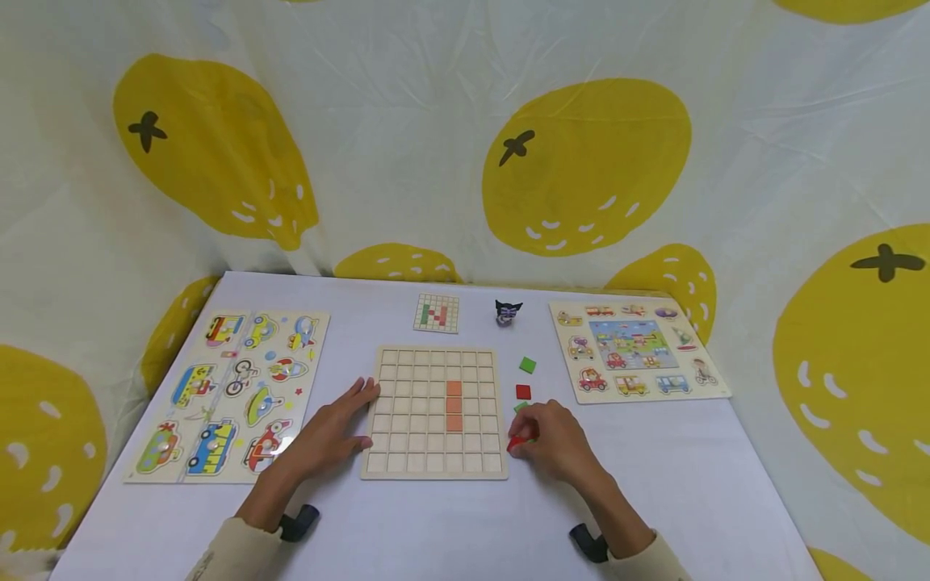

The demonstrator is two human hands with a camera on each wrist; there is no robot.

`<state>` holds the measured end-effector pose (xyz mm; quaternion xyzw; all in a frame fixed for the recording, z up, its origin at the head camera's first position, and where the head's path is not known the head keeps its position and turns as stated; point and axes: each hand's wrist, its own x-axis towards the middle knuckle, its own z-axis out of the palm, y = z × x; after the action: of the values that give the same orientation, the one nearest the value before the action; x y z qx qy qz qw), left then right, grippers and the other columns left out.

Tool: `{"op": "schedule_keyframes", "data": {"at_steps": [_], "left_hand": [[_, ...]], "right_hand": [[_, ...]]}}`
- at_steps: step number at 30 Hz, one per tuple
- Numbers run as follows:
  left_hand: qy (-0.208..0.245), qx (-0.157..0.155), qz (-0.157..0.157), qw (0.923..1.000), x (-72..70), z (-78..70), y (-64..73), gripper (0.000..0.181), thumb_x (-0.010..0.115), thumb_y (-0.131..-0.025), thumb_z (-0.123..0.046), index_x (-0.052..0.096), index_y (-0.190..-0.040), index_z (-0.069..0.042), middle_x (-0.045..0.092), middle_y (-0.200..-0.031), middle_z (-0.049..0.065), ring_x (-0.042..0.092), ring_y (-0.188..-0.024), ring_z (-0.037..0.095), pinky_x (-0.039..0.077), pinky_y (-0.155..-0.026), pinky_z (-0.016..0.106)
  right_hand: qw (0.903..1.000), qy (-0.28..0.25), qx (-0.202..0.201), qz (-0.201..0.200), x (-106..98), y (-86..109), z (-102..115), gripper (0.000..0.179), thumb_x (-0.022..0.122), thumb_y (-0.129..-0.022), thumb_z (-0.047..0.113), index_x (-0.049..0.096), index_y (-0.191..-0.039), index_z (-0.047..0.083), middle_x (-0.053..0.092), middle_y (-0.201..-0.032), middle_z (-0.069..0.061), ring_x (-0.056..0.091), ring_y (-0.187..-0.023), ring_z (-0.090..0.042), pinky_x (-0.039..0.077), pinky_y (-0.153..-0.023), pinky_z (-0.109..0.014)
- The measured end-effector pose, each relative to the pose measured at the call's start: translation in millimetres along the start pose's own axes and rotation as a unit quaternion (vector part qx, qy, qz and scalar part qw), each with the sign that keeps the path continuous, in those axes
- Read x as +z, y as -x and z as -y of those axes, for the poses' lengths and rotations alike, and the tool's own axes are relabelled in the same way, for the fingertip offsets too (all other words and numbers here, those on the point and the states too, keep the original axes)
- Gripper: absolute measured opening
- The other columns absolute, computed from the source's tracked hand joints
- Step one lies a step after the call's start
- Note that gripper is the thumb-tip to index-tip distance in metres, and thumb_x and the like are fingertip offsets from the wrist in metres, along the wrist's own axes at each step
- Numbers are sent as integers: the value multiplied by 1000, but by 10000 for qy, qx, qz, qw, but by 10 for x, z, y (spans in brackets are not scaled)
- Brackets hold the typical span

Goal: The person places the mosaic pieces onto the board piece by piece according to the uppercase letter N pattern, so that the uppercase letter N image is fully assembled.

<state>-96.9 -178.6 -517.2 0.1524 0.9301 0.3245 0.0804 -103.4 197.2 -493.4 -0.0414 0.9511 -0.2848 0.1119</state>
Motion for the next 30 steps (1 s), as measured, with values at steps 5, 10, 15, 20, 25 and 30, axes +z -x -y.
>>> {"op": "schedule_keyframes", "data": {"at_steps": [5,10,15,20,25,30], "left_hand": [[-38,-29,33,10000,2,10,-8,91,88,-83,-5,42,-163,-7,33,-171,20,35,-158,44,41,-120,62],[12,-103,88,9999,7,22,-11,92,87,-84,-5,41,-163,-8,32,-172,19,33,-159,42,39,-122,61],[-28,-82,77,9999,5,14,-13,92,87,-84,-5,42,-163,-8,32,-172,19,34,-159,43,40,-121,61],[-39,-59,57,10000,1,4,-7,91,87,-84,-5,41,-163,-7,32,-172,20,35,-158,44,40,-121,62],[-48,-86,91,9999,9,-2,-6,92,87,-84,-5,41,-163,-7,32,-172,20,34,-158,43,40,-122,61],[-76,-36,55,9999,1,-4,-5,92,88,-83,-6,42,-163,-7,32,-172,20,35,-158,43,41,-121,60]], "right_hand": [[9995,-276,75,-166,-27,8,11,23,94,-80,15,73,-85,23,58,-75,4,51,-83,-16,42,-68,-27],[9972,-672,144,-310,15,0,53,21,91,-84,13,74,-91,22,61,-80,4,53,-86,-16,44,-70,-26],[9953,-881,102,-379,105,-6,144,18,89,-86,16,73,-92,22,63,-81,5,54,-86,-18,45,-72,-28],[9942,-1019,-27,-340,196,-15,247,15,87,-88,16,73,-90,24,66,-81,7,55,-79,-15,46,-66,-26],[9944,-982,-265,-277,267,-30,346,16,87,-88,15,74,-89,22,66,-78,8,56,-75,-13,45,-64,-26],[9956,-793,-428,-272,343,-71,439,16,89,-87,18,73,-87,23,65,-75,10,56,-83,-14,44,-68,-27]]}}
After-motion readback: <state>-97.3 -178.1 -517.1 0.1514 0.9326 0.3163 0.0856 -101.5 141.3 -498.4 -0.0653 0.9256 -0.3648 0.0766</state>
